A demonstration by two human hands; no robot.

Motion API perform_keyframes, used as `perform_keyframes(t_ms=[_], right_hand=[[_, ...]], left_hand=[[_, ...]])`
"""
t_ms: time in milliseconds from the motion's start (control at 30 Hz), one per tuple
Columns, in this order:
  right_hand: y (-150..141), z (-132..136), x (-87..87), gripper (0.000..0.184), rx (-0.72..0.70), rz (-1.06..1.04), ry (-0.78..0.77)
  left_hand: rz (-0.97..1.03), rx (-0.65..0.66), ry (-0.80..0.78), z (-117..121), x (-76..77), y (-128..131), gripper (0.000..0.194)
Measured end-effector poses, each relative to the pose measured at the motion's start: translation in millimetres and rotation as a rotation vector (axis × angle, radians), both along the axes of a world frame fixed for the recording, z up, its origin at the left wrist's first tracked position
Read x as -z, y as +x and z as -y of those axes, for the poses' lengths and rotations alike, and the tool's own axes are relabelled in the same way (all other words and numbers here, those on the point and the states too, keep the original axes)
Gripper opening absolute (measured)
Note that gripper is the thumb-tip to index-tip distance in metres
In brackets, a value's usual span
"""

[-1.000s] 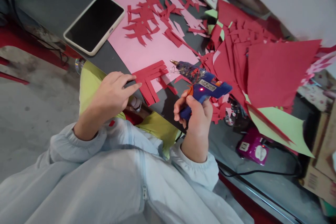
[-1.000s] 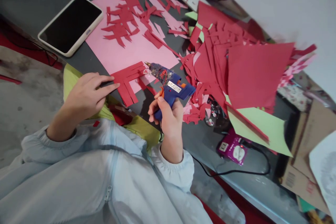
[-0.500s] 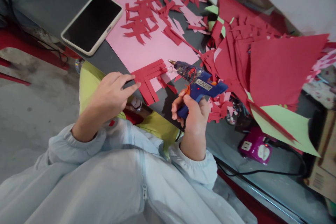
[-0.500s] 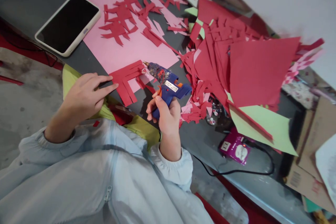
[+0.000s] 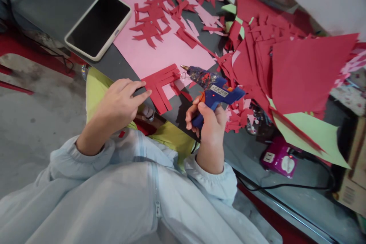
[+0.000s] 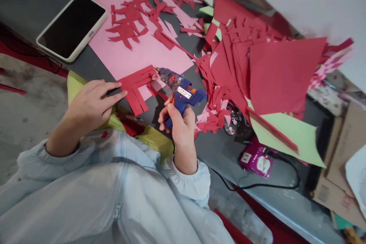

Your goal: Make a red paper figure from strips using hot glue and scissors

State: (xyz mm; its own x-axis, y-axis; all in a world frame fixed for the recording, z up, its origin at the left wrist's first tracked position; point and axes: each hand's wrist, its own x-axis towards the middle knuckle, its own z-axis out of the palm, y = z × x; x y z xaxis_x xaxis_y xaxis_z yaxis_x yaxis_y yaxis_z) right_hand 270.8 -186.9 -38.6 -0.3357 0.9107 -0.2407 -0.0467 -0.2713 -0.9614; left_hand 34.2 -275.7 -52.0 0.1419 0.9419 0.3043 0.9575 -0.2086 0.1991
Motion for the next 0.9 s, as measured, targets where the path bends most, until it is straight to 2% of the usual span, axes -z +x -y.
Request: perform_keyframes(t_ms=[567,733,900], right_hand=[[-3.7,3.4,-5.3,0.023,0.020,0.014,-0.012],[-25.3,10.7,-7.2,0.021,0.036,-0.030,0.029],[-55.7,10.0,-2.1,0.020,0.019,-0.038,0.108]], left_hand=[[0.033,0.008,-0.076,0.4,-7.5,2.6,0.042],[-0.006,0.006,-0.050,3.2,-9.3,7.1,0.042],[-0.085,0.019,-0.025,4.7,-11.8,8.9,0.038]])
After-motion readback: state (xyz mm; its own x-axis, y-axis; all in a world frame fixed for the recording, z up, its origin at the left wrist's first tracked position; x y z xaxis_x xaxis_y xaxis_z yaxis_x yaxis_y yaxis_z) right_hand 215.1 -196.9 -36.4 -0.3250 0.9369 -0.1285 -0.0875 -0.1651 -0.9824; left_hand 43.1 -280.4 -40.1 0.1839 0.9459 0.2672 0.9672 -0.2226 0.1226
